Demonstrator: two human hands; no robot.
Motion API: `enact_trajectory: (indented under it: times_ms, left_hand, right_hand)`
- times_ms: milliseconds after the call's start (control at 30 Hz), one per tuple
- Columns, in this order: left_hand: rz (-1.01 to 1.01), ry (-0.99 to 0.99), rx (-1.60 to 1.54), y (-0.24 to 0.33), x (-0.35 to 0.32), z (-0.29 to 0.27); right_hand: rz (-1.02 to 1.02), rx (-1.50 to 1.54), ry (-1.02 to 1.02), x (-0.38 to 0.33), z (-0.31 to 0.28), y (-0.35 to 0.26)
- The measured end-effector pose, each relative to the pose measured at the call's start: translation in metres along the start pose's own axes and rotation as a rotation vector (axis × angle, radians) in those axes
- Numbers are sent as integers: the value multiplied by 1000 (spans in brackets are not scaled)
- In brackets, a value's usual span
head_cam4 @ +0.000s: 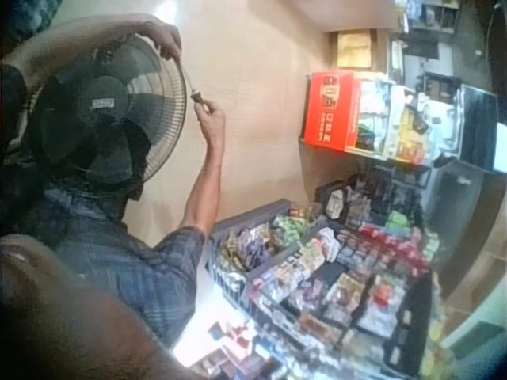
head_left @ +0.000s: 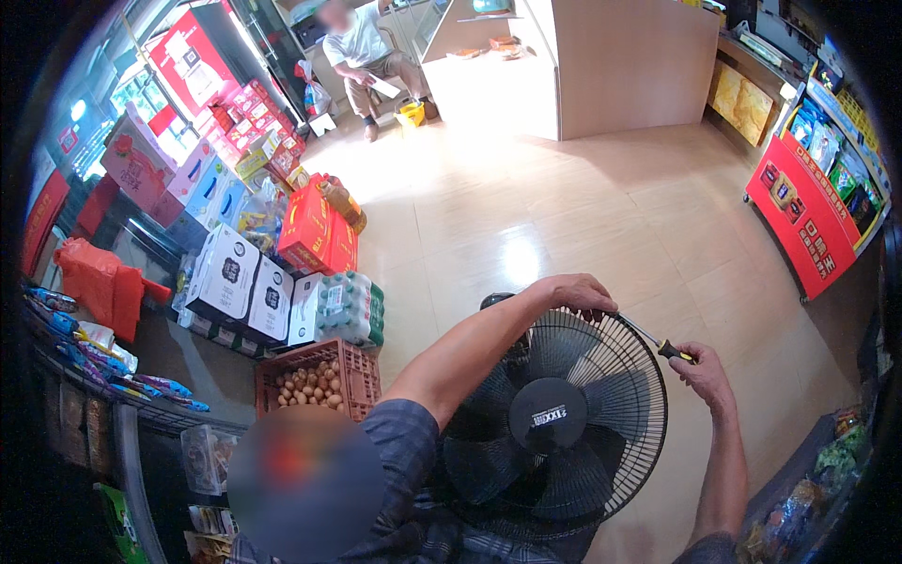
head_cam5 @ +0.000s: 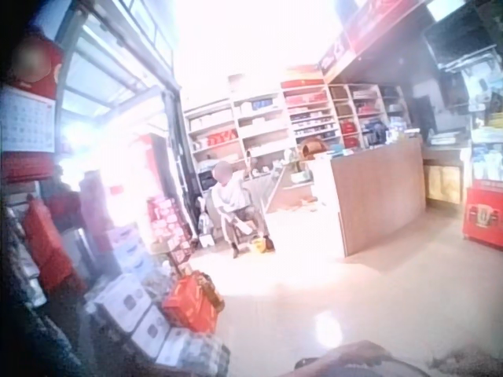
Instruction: The person wipes the fan blades with a cloth, then attaches the front protective cage to the fan. They use a screwdriver to tighten the screws securing the cage in place.
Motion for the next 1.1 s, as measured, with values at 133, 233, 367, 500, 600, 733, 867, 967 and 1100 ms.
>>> enact_trajectory:
  times_ms: [133,233,367,500,600,733,867,967,1100]
  left_hand:
    - [58,29,44,1,-1,1]
    - [47,3,100,5,0,4]
    - [77,30,78,-7,7,2]
    - [65,5,56,-10,14,4]
    - [84,22,71,-9,11,7]
    - [191,237,335,-8,5,3]
    - [55,297,516,10,-24,-6]
    - [50,397,543,-10,-53,-15]
    - [-32,516,557,-54,-110,-40]
  right_hand:
    - [39,-17,5,-13,1,-3]
    - [63,58,-14,-12,-3,5]
    - [-26,69,-1,0,-12,18]
    - [120,258,58,-9,-13,39]
    - [151,426,134,-34,3,59]
    - [171,653,158,-77,39,51]
    - [142,664,273,-97,38,36]
    - [94,598,303,-99,37,43]
    - [144,533,247,-98,35,47]
Point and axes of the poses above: each hand's wrist, its own x-axis towards the middle knuckle, its own z-axis out of the palm, y = z × x, the point moved 4 cm from there along x, towards the middle knuckle, and after that the axes turned 10 degrees about y, right-handed, at the moved point
